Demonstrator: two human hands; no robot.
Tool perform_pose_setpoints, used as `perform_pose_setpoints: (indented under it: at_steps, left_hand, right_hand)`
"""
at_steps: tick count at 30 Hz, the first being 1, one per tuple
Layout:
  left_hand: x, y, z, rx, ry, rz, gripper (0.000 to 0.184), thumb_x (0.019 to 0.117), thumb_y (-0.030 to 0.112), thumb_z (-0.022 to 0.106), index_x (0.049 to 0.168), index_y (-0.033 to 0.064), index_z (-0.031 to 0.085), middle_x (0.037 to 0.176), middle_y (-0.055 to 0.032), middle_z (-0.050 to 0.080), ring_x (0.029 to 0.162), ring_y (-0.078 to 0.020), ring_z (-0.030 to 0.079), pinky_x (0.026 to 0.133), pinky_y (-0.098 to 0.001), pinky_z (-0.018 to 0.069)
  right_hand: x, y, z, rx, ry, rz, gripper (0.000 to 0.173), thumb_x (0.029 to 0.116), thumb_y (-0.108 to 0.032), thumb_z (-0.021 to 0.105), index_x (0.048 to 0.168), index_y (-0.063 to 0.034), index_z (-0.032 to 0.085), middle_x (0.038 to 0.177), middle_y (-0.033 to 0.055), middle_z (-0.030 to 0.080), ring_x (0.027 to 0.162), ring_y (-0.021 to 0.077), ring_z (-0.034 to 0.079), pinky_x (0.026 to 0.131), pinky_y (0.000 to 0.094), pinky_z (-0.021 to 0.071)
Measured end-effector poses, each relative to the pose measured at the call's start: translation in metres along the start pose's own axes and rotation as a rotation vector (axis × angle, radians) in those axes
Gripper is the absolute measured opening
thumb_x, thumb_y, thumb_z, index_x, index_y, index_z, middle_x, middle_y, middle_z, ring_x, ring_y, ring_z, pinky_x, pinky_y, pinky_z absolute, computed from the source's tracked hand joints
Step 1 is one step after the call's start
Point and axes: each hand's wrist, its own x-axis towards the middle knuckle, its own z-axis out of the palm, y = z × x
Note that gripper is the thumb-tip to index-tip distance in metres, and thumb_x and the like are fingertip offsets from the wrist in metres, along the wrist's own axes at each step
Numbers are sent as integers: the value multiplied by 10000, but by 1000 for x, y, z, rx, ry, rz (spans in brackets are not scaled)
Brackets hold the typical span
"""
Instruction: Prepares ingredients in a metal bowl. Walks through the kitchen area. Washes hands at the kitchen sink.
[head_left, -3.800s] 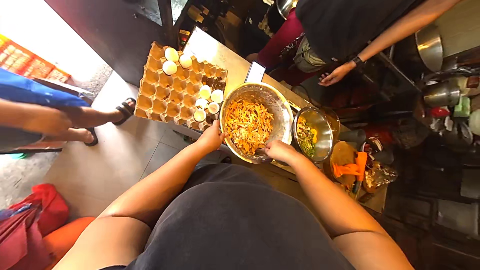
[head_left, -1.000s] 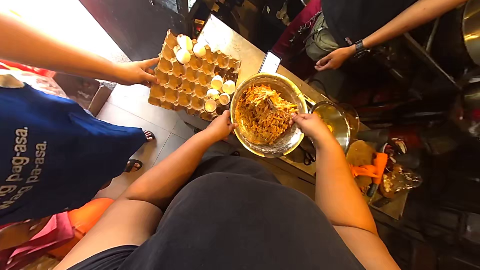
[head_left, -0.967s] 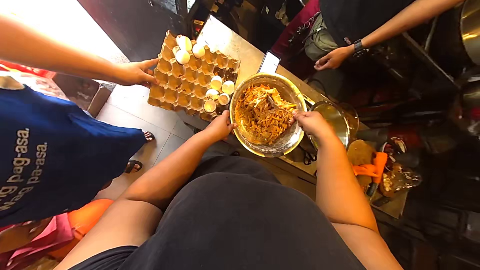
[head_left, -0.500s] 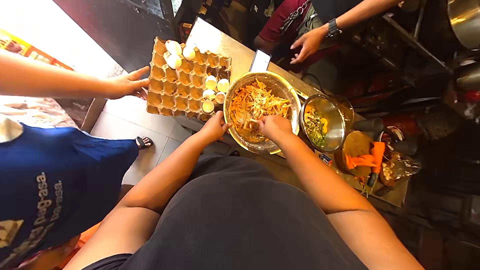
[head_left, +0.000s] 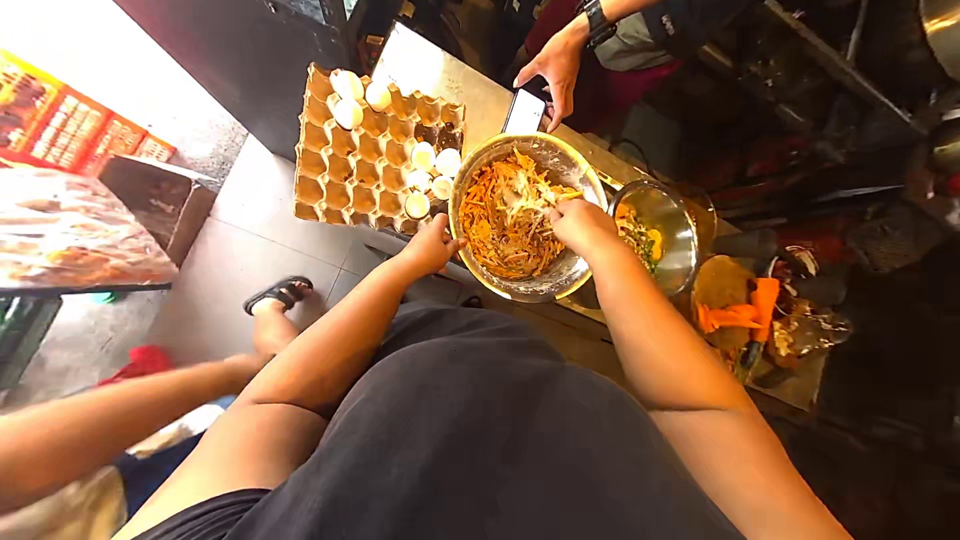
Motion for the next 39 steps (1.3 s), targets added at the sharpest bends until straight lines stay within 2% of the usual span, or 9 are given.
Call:
perform_pose_setpoints:
  at_steps: [2, 5, 13, 19, 30, 33, 35, 37, 39]
  left_hand:
    - [11, -46, 17, -54, -117, -400, 404, 1069, 204, 556, 1354, -42, 408, 919, -200, 680, 775, -276, 706, 677, -419, 594]
    - [28, -52, 23, -9, -205, -661, 451, 1068, 227, 561, 1427, 26, 377, 978, -168, 691, 850, -268, 711, 755, -468, 596]
    - [27, -48, 20, 4, -222, -645, 453, 1072, 219, 551, 1421, -2, 366, 982, -174, 687, 855, -269, 719, 757, -461, 604]
    - [30, -48, 21, 1, -217, -674, 445, 1074, 236, 548, 1410, 15, 356, 985, -177, 690, 849, -277, 728, 732, -458, 611]
    - [28, -47, 19, 29, -228, -656, 445, 1073, 224, 549, 1411, 5, 362, 975, -175, 688, 845, -272, 719, 729, -449, 599]
    - [29, -45, 20, 12, -236, -650, 448, 1078, 214, 537, 1423, -5, 353, 990, -184, 685, 857, -276, 719, 743, -457, 600]
    - [29, -44, 20, 14, -236, -645, 446, 1080, 220, 534, 1419, -7, 354, 1003, -189, 688, 856, -280, 719, 742, -460, 600]
    - [28, -46, 21, 16, -231, -641, 447, 1077, 225, 541, 1413, -5, 357, 996, -186, 689, 839, -277, 720, 728, -453, 602]
    - [28, -47, 21, 13, -226, -647, 455, 1075, 223, 546, 1419, -4, 355, 987, -184, 687, 843, -276, 721, 736, -455, 605]
  right_hand:
    - [-10, 11, 18, -65, -49, -49, 474, 1106, -412, 425, 1159, -57, 734, 1167, 251, 711, 1133, 467, 666, 895, 721, 493]
    - [-27, 52, 30, -234, -105, -95, 414, 1095, -415, 465, 1147, -117, 748, 1115, 225, 732, 1090, 458, 685, 867, 708, 508]
    - [-61, 49, -25, -511, -29, 13, 413, 1095, -328, 484, 1059, -7, 740, 1085, 275, 717, 1052, 489, 688, 812, 695, 520]
    - [-38, 15, 23, -443, -213, 30, 387, 1042, -330, 570, 996, 15, 739, 1121, 252, 714, 1086, 452, 684, 855, 680, 525]
    - [-10, 21, 63, 430, -79, -66, 484, 1084, -405, 525, 1088, 24, 748, 1107, 258, 717, 1087, 422, 667, 973, 678, 464]
    - [-18, 51, 31, 575, -62, 61, 474, 1102, -401, 492, 1091, 18, 715, 914, 150, 647, 767, 231, 545, 737, 466, 469]
    - [-24, 67, 15, 649, -72, 174, 451, 1106, -438, 456, 1015, -63, 689, 663, -23, 414, 531, 86, 319, 516, 284, 306]
    - [-31, 77, 3, 673, -83, 223, 434, 1106, -442, 447, 970, -92, 665, 588, -74, 319, 465, 51, 253, 462, 242, 251]
    - [-39, 79, -9, 533, -43, 175, 457, 1111, -424, 448, 969, -64, 691, 656, -1, 417, 548, 111, 346, 537, 321, 333]
